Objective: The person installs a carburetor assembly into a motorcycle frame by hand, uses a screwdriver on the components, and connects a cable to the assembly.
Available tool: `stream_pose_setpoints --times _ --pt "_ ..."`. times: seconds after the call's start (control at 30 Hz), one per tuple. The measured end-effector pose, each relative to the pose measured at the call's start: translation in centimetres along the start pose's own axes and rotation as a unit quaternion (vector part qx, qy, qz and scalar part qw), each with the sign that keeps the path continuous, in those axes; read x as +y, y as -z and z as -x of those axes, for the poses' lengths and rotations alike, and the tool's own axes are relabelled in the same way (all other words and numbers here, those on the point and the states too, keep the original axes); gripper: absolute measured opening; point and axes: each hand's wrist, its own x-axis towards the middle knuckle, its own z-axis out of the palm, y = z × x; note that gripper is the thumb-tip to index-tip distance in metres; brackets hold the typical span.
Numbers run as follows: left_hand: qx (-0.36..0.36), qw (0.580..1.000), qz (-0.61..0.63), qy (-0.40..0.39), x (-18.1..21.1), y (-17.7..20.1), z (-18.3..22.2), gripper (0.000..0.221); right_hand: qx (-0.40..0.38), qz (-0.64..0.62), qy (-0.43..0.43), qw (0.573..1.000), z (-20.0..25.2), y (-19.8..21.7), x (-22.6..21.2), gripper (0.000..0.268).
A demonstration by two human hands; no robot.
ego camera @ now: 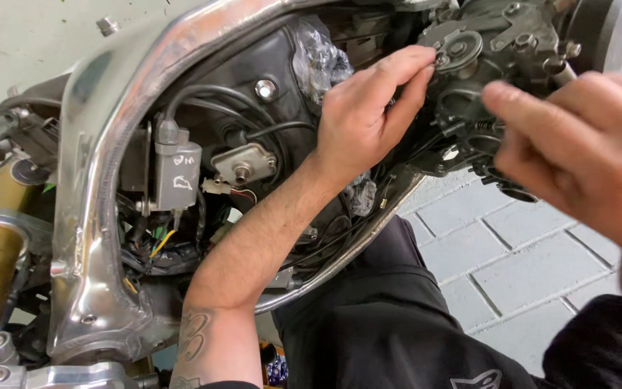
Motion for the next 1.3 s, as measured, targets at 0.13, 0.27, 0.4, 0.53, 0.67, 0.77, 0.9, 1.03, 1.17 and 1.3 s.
stream_pose_setpoints --times 0.13,0.27,0.4,0.53,0.67,0.77,0.9,1.03,1.17,1.3 --pt "0.003 1.000 -0.011 0.006 0.0 -0.2 0.1 0.017 -0.045 0.090 0.026 0.995 -0.9 1.1 0.6 0.020" --pt "0.010 1.000 0.000 -0.003 0.0 -0.3 0.0 0.015 -0.050 0.160 0.077 0.983 -2.0 1.0 1.4 0.021" --pt "0.014 1.000 -0.009 -0.002 -0.5 -0.7 0.3 0.016 -0.103 0.279 0.090 0.950 -3.1 1.2 1.2 0.020" --pt "0.030 0.999 -0.013 -0.009 -0.7 -1.1 0.3 0.017 -0.173 0.388 0.091 0.900 -3.7 0.5 1.1 0.034" --pt "0.031 0.999 -0.020 0.003 -0.7 -1.1 0.4 0.018 -0.145 0.418 0.095 0.892 -3.1 0.1 1.4 0.033" --pt "0.020 1.000 -0.007 0.005 -0.7 -1.1 0.4 0.018 -0.152 0.349 0.069 0.922 -3.2 0.2 1.2 0.031" --pt "0.031 0.999 -0.006 0.006 -0.7 -1.3 0.5 0.018 -0.156 0.412 0.073 0.895 -3.0 -0.5 1.2 0.039" --pt "0.019 1.000 -0.015 0.016 -0.6 -1.2 0.5 0.018 -0.166 0.410 0.085 0.893 -3.1 -0.4 1.3 0.043" --pt "0.005 1.000 -0.007 0.013 -0.8 -1.1 0.4 0.019 -0.159 0.315 0.069 0.933 -3.3 -0.1 1.1 0.039" --pt "0.019 0.999 -0.021 0.025 -0.7 -1.3 0.6 0.019 -0.178 0.437 0.107 0.875 -4.0 0.8 0.9 0.040"
